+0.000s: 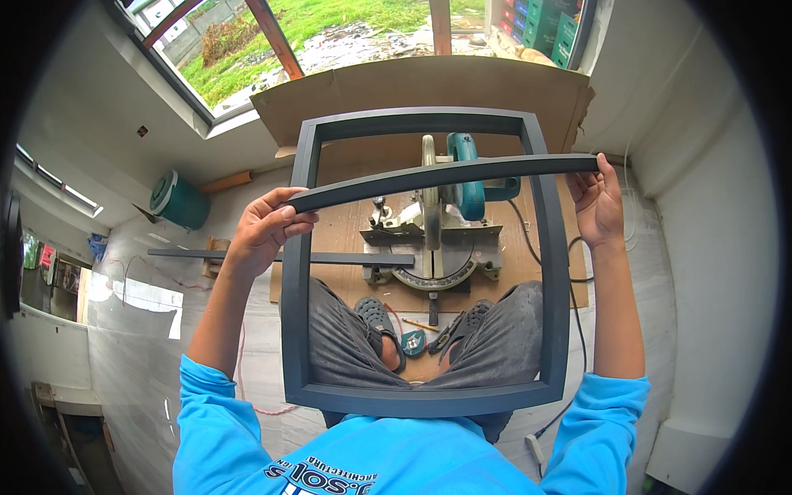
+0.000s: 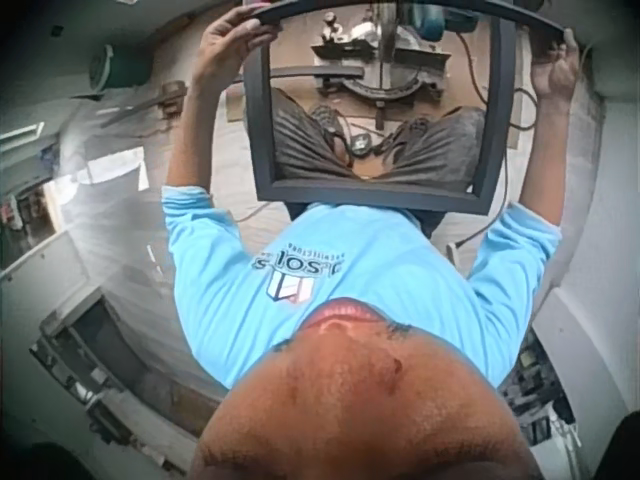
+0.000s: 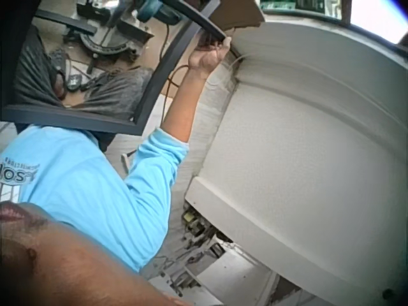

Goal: Measuring and cutting metal pieces to assemble a frame using a miter saw.

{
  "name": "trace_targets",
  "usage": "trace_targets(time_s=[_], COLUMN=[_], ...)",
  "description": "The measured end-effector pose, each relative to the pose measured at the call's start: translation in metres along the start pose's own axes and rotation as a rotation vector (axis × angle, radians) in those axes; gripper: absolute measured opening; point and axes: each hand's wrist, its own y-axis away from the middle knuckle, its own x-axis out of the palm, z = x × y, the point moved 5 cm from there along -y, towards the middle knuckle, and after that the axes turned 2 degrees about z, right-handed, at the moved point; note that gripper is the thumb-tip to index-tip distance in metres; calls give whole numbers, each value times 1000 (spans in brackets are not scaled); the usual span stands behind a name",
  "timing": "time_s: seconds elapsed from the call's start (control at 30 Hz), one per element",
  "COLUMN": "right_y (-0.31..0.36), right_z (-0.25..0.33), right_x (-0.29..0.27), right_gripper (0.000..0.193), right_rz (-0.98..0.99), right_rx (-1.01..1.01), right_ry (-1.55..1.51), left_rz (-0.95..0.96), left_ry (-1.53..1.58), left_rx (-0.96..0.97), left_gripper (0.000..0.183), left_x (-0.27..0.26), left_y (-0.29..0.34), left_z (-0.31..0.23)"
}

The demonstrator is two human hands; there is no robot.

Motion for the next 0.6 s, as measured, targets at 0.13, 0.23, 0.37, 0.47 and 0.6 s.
trace_targets(time_s=[0.13, 0.23, 0.37, 0.47, 0.6], right_y=[5, 10, 23, 34, 35], right_z=[2, 2, 2, 2, 8], right_x=[10, 4, 12, 10, 19], right_gripper=[24, 32, 31, 23, 20], right_rz=[-18, 19, 65, -22, -40], right_rx=[4, 53, 39, 43, -89], right_ry=[24, 118, 152, 86, 141], left_rz=[-13, -23, -96, -181, -47], left_ry=[-75, -257, -526, -647, -1515], left_rx=[120, 279, 514, 612, 373], left_gripper=[36, 37, 40, 34, 53], left_x=[-2, 3, 11, 15, 46], left_y=[4, 11, 27, 31, 34], left_z=[-4, -13, -21, -22, -52])
